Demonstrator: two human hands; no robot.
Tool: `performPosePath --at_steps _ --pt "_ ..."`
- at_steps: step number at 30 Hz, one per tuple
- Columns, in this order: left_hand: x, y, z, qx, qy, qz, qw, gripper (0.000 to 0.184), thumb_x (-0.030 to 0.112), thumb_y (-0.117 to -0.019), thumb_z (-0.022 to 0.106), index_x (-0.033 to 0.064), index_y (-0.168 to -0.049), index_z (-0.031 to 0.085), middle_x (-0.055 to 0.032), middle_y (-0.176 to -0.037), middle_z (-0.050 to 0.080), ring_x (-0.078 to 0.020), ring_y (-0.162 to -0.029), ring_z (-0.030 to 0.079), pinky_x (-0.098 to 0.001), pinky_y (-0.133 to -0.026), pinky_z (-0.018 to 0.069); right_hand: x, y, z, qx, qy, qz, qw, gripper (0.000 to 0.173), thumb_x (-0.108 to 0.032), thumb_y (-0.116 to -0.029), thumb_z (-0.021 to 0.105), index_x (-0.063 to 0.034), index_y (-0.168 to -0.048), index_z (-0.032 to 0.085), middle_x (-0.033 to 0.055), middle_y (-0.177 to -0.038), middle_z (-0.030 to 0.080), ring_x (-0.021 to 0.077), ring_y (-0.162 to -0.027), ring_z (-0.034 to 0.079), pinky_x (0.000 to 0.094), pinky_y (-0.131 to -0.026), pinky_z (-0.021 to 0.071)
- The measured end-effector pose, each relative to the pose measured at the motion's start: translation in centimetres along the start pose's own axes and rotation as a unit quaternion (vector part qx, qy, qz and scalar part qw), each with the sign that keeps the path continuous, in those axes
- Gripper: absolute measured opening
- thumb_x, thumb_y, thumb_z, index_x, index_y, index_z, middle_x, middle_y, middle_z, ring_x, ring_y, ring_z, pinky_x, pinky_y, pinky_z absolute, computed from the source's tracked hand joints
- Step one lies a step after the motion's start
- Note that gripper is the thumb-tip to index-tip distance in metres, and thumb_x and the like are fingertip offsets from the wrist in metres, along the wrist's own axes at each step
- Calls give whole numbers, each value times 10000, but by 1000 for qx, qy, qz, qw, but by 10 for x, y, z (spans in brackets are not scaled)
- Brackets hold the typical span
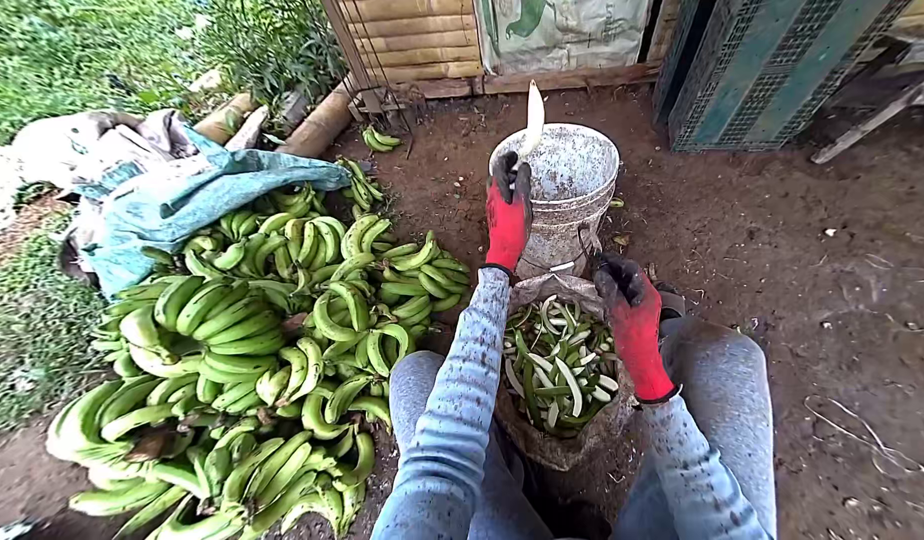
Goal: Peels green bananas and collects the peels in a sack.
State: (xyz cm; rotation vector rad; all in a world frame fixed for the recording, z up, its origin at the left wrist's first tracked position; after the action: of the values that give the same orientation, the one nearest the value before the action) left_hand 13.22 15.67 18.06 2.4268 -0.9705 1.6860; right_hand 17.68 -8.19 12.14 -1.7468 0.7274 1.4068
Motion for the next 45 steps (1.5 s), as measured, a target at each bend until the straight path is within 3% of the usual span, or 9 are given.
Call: performPosePath --at_steps 2,4,9,13,21,29,36,39,45 --pt "-73 66 48 -216 -157 -81 960 296 199 -1040 536 -10 -1215 654 -217 -1103 679 -321 -957 679 -516 -854 555 -7 1 -13 16 -39 -3 999 322 -180 -1027 613 -82 -1333 640 34 -1176 706 48 -979 671 257 -880 563" --pt "-145 140 85 -420 -342 -194 818 391 222 -997 593 -46 -1279 626 -276 -1309 620 -432 -1237 591 -638 -1017 459 -11 0 -21 32 -64 -1 997 308 -171 -1021 618 -76 -1312 651 12 -1139 715 23 -948 675 225 -850 569" --pt "-207 198 125 -435 -435 -175 769 550 135 -955 615 -24 -1462 474 -299 -1412 531 -462 -1315 521 -627 -1059 438 -10 0 -23 43 -83 12 996 311 -154 -986 640 -45 -1277 663 12 -1092 723 14 -929 671 204 -847 559" --pt "-195 194 133 -526 -441 -103 720 438 162 -921 658 -11 -1320 609 -246 -1351 603 -431 -1283 552 -641 -1030 440 -9 2 -17 20 -82 14 996 310 -167 -987 649 -69 -1281 671 5 -1115 725 14 -952 673 201 -850 559" --pt "-164 153 55 -378 -366 -103 844 476 349 -904 719 146 -1331 667 -219 -1375 597 -405 -1299 548 -600 -1091 419 23 -5 -9 -153 205 104 961 320 -320 -1043 604 -140 -1297 680 119 -1116 724 260 -1017 690 507 -937 529" --pt "-143 144 10 -108 27 -161 981 595 223 -998 669 14 -1492 412 -234 -1355 594 -318 -1233 599 -489 -1061 477 145 121 66 -587 477 238 609 567 -460 -962 651 29 -1248 667 277 -1343 621 452 -1286 573 704 -1015 431" --pt "-164 164 25 -205 84 -282 934 448 217 -1001 660 9 -1382 546 -182 -1204 657 -225 -1027 651 -402 -921 542 179 65 57 -435 474 272 716 501 -338 -1019 587 35 -1354 597 252 -1443 565 404 -1379 514 618 -1116 402" --pt "-192 174 22 -356 -171 -329 858 457 260 -1008 627 -6 -1375 567 -221 -1357 602 -308 -1251 589 -477 -1066 460 179 39 53 -384 485 259 742 447 -324 -1056 511 1 -1340 626 222 -1428 592 375 -1369 535 584 -1121 410" --pt "-214 182 -12 -203 -314 -404 835 603 294 -999 609 -27 -1482 442 -254 -1479 504 -373 -1379 501 -533 -1131 408 135 73 82 -515 474 214 682 464 -374 -1030 561 -14 -1311 646 229 -1405 600 392 -1354 538 620 -1097 413"
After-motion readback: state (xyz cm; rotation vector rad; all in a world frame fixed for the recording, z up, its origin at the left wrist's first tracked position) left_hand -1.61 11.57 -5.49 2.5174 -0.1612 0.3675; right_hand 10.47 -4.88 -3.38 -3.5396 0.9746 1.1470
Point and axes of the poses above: each hand's wrist, its own y-axis away from the middle knuckle, its own z-axis out of the palm, x = y × z, the point moved 6 cm from there along -y, towards the middle knuckle
